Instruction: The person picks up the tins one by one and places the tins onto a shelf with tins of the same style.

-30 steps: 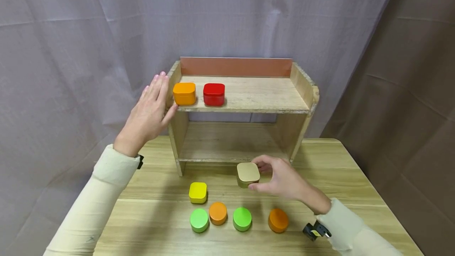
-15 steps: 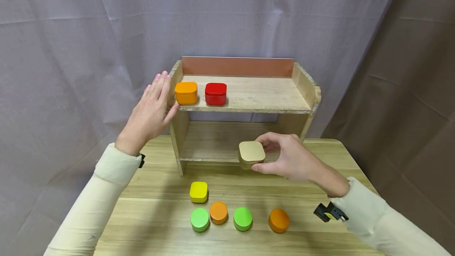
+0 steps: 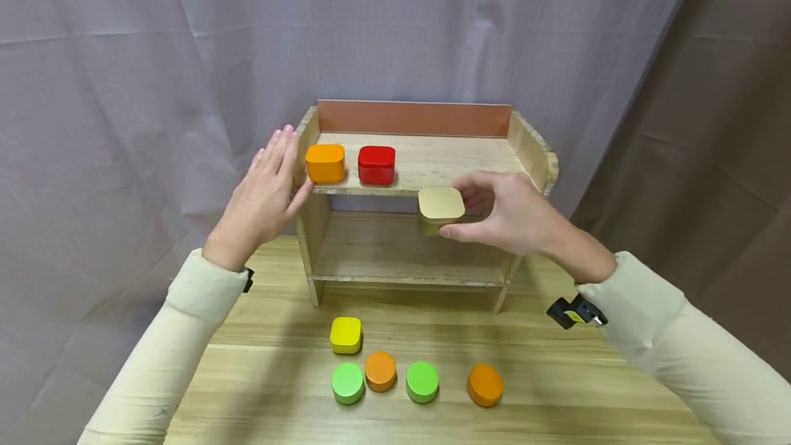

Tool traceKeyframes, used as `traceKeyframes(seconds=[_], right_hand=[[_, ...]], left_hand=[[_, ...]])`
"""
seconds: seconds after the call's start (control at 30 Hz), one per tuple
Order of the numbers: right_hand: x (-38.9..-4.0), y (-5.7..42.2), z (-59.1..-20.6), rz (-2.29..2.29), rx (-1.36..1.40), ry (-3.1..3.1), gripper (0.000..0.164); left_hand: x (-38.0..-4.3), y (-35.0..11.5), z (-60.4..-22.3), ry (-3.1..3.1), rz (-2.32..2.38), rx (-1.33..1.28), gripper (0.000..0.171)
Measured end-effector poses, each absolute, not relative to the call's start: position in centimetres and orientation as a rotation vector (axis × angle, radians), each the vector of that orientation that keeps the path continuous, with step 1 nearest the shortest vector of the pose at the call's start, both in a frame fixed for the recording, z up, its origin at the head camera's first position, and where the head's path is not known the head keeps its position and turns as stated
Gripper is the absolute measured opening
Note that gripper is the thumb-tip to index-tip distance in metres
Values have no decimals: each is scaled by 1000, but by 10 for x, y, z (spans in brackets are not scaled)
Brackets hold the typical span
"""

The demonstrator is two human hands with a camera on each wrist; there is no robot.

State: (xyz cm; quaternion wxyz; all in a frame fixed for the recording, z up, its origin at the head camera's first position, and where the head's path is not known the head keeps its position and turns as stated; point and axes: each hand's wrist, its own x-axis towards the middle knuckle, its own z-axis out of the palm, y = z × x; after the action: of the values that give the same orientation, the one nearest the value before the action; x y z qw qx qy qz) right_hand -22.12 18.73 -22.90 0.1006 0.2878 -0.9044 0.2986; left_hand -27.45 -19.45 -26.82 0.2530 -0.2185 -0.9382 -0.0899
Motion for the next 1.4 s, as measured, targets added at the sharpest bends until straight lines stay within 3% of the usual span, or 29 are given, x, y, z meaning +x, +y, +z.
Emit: traceKeyframes(seconds=[0.5,0.83,1.4], right_hand=[[-264,182,-196,913,712,-2675,56],[-287,182,-203,940,659,-2722,63],[-297,181,-215,954,661,-2755,55]], left_hand=[[-275,-193,-268,-2551,-257,-596,79],[-275,-193,-269,-2553,-265,-593,79],[-271,-194,-268,-2579,-267,-594,79]])
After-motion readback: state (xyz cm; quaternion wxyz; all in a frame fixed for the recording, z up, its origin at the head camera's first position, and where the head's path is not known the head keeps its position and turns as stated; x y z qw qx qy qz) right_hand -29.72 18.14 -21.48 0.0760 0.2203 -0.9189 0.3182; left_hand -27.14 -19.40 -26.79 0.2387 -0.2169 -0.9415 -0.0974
